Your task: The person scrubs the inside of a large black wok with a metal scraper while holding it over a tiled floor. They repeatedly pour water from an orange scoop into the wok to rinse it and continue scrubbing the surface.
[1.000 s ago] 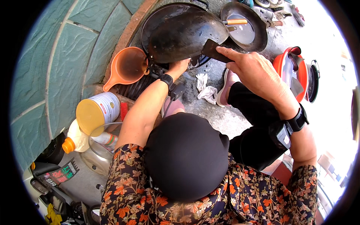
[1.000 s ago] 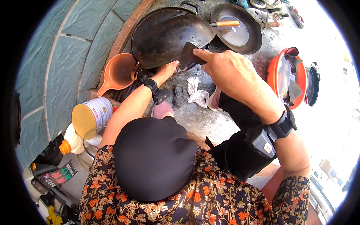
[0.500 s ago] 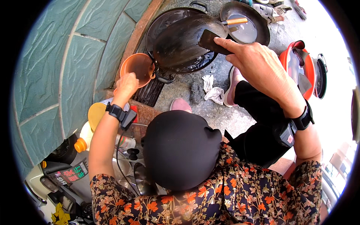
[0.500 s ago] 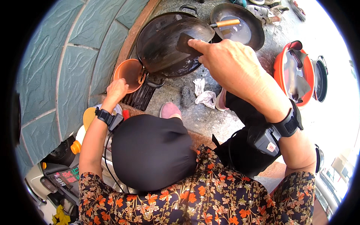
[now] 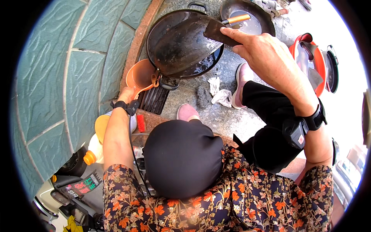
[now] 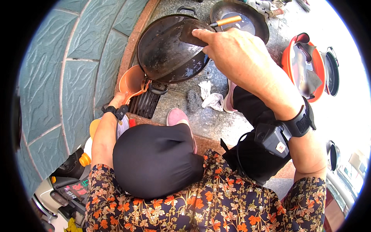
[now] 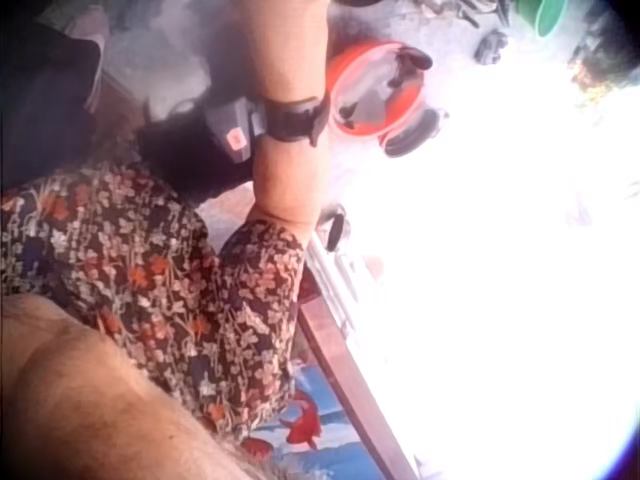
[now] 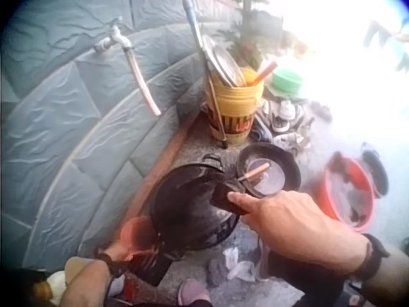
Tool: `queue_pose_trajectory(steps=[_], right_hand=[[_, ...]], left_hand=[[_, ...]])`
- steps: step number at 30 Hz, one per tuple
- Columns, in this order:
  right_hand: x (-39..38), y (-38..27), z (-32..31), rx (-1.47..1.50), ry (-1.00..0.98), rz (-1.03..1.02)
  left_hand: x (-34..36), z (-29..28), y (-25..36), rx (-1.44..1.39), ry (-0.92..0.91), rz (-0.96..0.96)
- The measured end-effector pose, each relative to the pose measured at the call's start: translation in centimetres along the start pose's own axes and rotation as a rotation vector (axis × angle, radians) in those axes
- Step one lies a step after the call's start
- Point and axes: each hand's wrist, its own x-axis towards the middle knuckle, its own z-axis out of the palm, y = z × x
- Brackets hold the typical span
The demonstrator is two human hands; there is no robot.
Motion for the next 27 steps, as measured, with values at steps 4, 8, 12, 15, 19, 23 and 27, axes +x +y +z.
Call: queue_pose_trajectory(steps=[4,8,12,15,19,23,27], right_hand=[[-0.3,0.5,0.0,-0.004,0.017,-0.005],[-0.3,0.5,0.2,-0.027,0.09,-0.046],[-0.4,0.8,-0.1,-0.041,0.083,-0.025],[-0.5,1.3,0.0,-0.098,0.126,-0.044],[-0.2,2.6,0.8,-0.074,0.234,-0.038],[-0.4,3.0,0.9,-0.083,0.123,0.061],[1.3,5.4,4.4,0.012,0.025,0.109]], left_hand=[[-4.1,2.2,3.8,-0.251,-0.129,-0.076],[-7.2,1.7,3.3,-0.314,0.004,-0.044],[-9.1,1.9,2.7,-0.403,0.115,-0.022],[-10.4,1.6,2.2,-0.446,0.155,-0.01],[-11.9,1.2,2.1,-0.39,0.194,0.021],[-16.3,0.6,3.8,-0.199,0.23,0.076],[-19.1,-0.3,5.2,-0.104,0.226,0.112]])
